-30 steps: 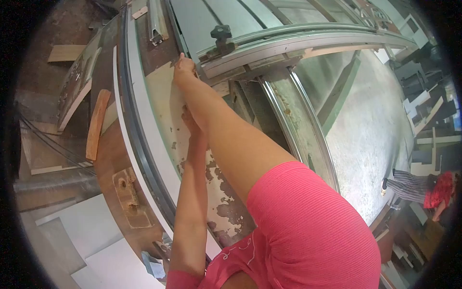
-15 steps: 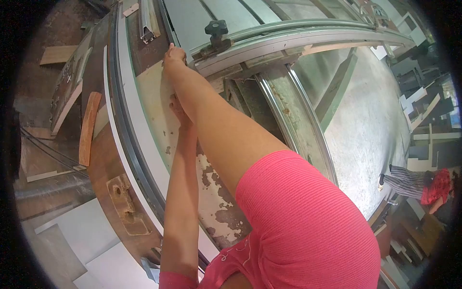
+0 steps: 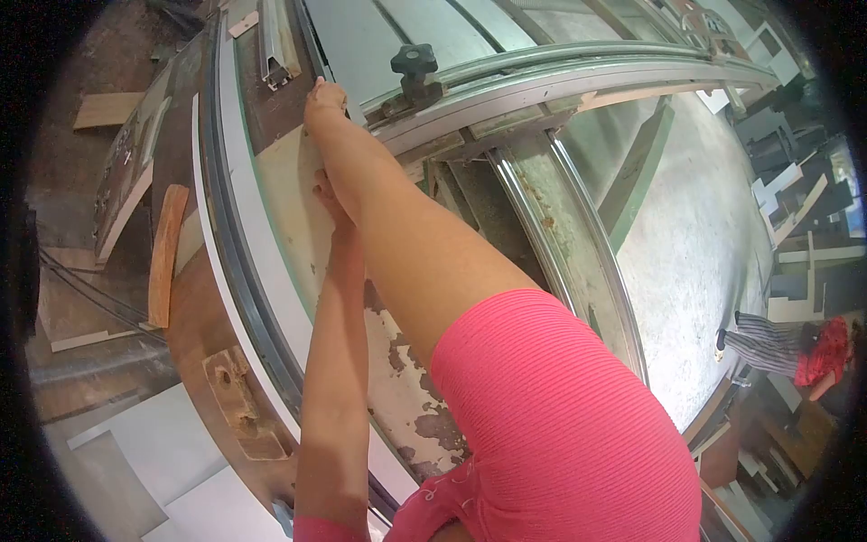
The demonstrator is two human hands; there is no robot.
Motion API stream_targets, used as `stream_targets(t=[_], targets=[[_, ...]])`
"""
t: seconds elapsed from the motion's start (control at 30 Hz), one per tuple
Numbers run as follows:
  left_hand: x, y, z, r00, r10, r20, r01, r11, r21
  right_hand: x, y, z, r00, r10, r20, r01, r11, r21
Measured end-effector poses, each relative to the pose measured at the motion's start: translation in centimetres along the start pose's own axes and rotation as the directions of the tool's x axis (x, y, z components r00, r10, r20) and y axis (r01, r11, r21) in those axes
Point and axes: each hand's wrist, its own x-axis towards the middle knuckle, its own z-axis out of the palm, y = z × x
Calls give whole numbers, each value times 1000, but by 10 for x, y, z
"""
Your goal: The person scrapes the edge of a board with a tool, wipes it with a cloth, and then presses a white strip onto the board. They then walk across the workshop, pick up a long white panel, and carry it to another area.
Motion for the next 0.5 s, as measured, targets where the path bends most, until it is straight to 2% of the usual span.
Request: stream_targets(t=[0.03, 0.17, 0.23, 0.27, 0.33, 0.37, 0.4, 0.47, 0.5], targets=[[3, -1, 0, 995, -40, 88, 42, 999, -23, 2, -1, -2, 1000, -16, 1, 16, 1000, -17], [12, -8, 16, 995, -43, 90, 43, 999, -7, 11, -2, 2, 998, -63, -19, 62, 997, -47], [15, -9, 24, 987, 53, -149, -32, 990, 138, 21, -3, 7, 997, -62, -51, 61, 998, -33], [18, -8, 26, 988, 53, -146, -33, 990, 136, 27, -2, 10, 996, -49, -74, 48, 999, -15], [22, -11, 31, 1000, 6, -12, -4, 992, 125, 40, 0, 14, 998, -48, -45, 48, 999, -15], [23, -15, 41, 1000, -1, -18, 3, 992, 130, 46, -3, 16, 998, -56, -25, 56, 998, -15], [23, -18, 49, 989, 61, -132, -36, 983, 180, 49, -4, 20, 997, -76, -31, 75, 997, -12], [35, -13, 41, 999, 3, -51, 11, 966, 260, 55, 0, 27, 957, -135, -256, 144, 989, 18], [37, -12, 38, 997, -9, -78, 31, 960, 277, 57, -2, 25, 966, -74, -248, 107, 987, 122]])
